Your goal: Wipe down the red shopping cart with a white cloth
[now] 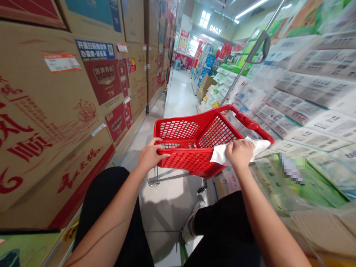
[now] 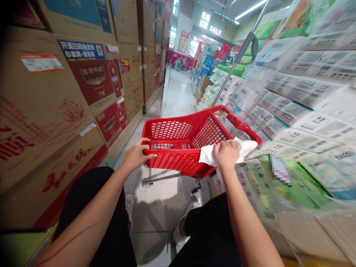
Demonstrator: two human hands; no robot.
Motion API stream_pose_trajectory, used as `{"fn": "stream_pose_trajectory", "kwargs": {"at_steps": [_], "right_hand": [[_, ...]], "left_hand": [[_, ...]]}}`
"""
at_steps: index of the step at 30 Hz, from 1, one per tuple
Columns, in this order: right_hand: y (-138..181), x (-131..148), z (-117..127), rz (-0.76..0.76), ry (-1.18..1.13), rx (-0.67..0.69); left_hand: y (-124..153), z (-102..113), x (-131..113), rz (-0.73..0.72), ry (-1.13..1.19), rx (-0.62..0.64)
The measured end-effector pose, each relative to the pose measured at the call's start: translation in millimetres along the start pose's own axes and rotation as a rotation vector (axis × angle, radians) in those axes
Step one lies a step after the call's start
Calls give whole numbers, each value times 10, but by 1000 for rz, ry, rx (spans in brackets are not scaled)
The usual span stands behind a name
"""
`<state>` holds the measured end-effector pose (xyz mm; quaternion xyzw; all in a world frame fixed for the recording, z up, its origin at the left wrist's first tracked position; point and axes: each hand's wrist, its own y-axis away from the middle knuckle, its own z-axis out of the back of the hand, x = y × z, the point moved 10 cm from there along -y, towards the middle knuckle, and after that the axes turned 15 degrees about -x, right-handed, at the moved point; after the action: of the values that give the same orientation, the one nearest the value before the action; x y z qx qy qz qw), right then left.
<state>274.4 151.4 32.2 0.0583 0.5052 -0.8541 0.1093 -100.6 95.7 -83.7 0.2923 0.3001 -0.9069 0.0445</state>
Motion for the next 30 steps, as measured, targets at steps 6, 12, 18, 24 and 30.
{"fn": "stream_pose_trajectory", "kwargs": {"at_steps": [6,12,18,24,30], "right_hand": [[317,1675,14,-47,-249,150],[402,2448,140,95,-453,95],[244,752,-84,102,-161,119],[102,-97,-117,10,-31,82],[403,1537,-15,-4,-313,152]], "left_hand": [[4,-97,-182,-24,-34,21],[7,-179,-183,-39,-47,48],[-51,-181,-129,-61,6,41],[-16,-199,-225,-82,20,2],[58,-263,-372,-41,-2,-58]]}}
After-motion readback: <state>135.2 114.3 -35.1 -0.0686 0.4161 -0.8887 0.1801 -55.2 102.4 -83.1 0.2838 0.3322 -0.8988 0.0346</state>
